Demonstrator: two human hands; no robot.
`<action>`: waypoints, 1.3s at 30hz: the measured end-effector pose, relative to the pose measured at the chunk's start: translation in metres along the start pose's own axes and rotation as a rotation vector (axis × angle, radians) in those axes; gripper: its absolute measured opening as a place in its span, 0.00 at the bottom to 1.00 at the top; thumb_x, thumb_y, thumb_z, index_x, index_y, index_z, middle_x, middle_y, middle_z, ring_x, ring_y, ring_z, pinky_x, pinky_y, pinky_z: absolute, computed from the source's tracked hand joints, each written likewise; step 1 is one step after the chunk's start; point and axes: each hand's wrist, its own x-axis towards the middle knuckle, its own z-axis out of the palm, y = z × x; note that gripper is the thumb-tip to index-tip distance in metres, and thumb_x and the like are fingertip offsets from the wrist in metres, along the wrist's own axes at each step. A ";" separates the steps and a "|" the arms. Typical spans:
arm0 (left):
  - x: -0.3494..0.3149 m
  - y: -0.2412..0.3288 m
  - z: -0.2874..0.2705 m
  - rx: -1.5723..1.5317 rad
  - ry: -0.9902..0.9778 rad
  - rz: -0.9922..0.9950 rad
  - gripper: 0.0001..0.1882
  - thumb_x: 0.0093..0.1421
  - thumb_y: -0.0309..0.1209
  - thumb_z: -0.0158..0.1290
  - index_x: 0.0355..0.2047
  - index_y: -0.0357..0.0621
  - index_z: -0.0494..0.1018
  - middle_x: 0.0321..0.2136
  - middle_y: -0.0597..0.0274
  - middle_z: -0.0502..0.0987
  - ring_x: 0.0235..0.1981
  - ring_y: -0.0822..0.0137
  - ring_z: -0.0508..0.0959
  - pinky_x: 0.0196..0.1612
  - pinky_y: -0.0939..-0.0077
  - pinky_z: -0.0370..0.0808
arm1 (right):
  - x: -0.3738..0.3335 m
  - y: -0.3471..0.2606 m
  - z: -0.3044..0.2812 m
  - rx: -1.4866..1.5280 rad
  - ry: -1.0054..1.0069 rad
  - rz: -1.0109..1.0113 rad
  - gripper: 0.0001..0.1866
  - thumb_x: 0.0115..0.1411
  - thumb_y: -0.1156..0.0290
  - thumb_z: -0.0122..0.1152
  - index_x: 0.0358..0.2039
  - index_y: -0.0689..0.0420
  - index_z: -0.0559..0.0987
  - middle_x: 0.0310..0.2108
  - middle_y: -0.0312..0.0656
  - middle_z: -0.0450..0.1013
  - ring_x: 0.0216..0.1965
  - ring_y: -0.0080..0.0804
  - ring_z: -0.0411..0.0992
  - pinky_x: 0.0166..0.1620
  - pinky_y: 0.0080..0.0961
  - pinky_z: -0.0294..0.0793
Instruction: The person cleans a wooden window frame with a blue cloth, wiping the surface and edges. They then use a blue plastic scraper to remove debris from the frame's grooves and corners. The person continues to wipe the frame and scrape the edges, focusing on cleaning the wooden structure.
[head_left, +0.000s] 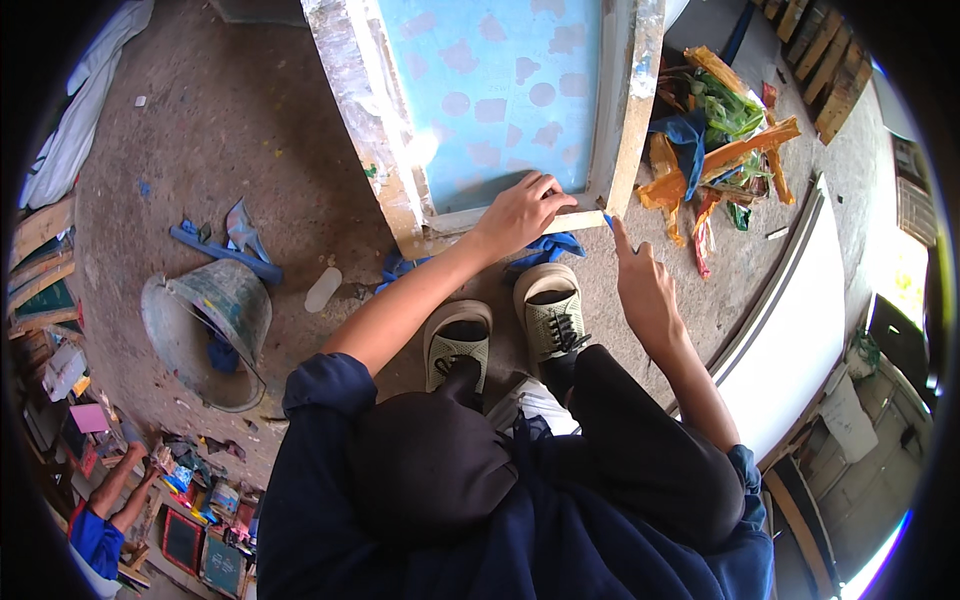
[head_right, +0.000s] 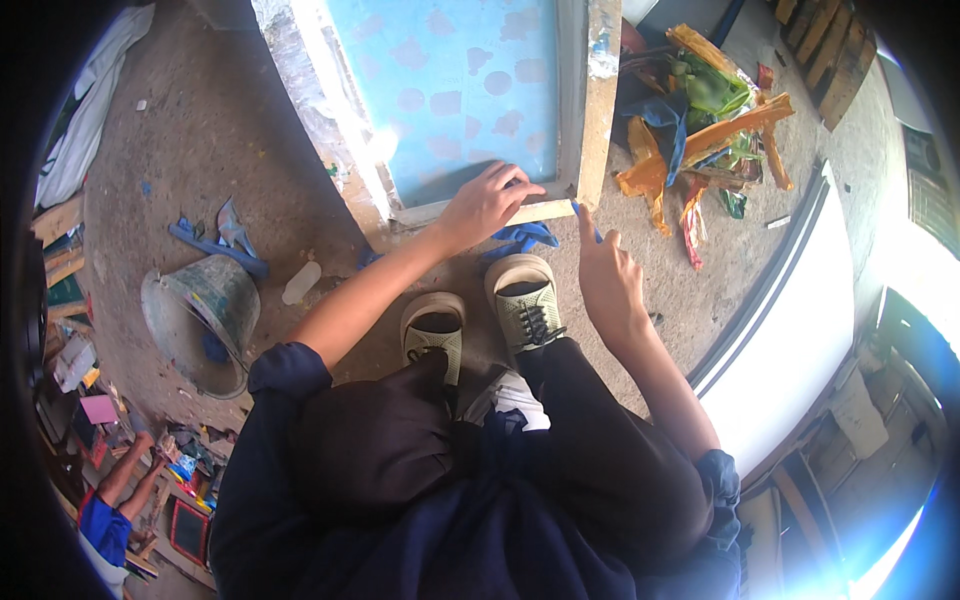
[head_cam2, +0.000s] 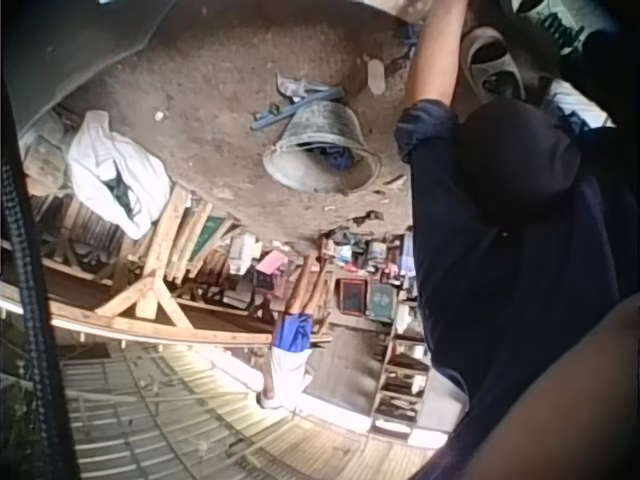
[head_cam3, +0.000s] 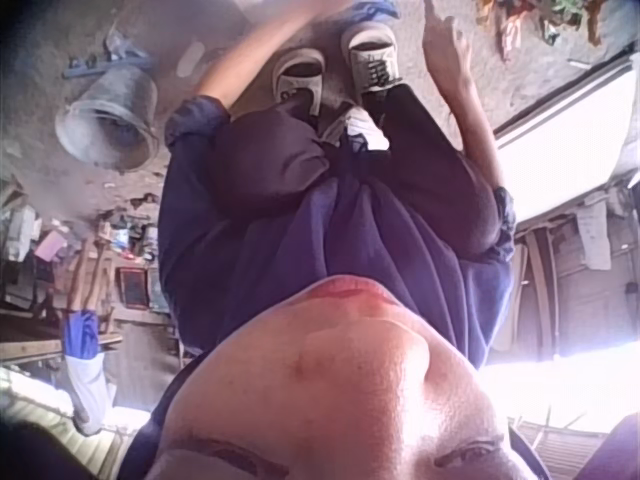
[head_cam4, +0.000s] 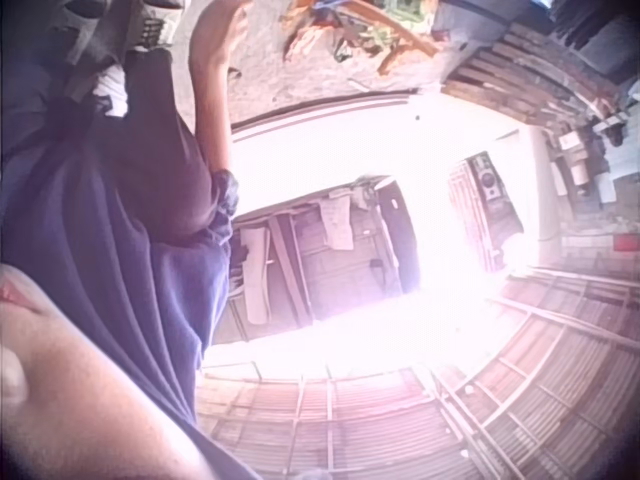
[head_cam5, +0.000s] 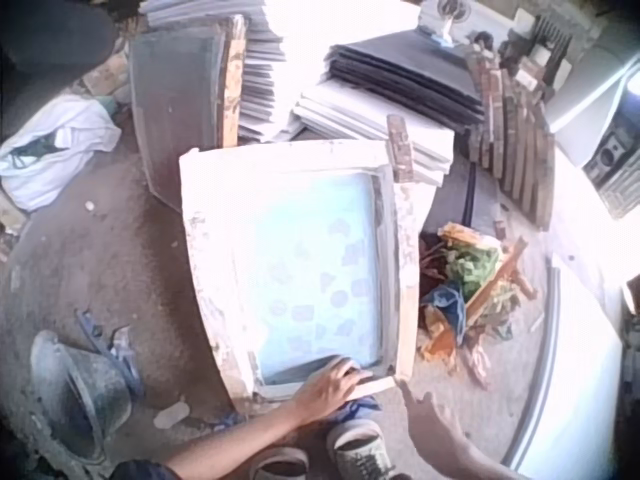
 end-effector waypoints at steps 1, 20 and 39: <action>0.000 0.000 0.000 0.003 0.002 0.003 0.14 0.52 0.21 0.51 0.40 0.48 0.74 0.33 0.64 0.69 0.38 0.63 0.71 0.40 0.69 0.72 | 0.002 -0.002 0.001 -0.028 -0.003 0.000 0.31 0.55 0.80 0.45 0.61 0.55 0.55 0.31 0.57 0.68 0.29 0.52 0.75 0.30 0.42 0.75; 0.000 0.000 -0.001 0.030 0.023 0.058 0.11 0.51 0.21 0.50 0.36 0.42 0.75 0.31 0.60 0.71 0.38 0.63 0.71 0.44 0.72 0.72 | 0.003 -0.004 0.027 -0.391 0.227 -0.003 0.29 0.51 0.74 0.56 0.56 0.48 0.67 0.33 0.42 0.67 0.39 0.37 0.67 0.34 0.29 0.73; 0.049 0.000 0.043 0.446 -0.114 0.135 0.06 0.53 0.34 0.54 0.28 0.45 0.74 0.26 0.64 0.75 0.34 0.67 0.75 0.34 0.74 0.76 | -0.051 0.040 -0.003 0.016 0.297 0.182 0.25 0.56 0.73 0.52 0.55 0.41 0.68 0.26 0.43 0.65 0.29 0.38 0.70 0.27 0.35 0.73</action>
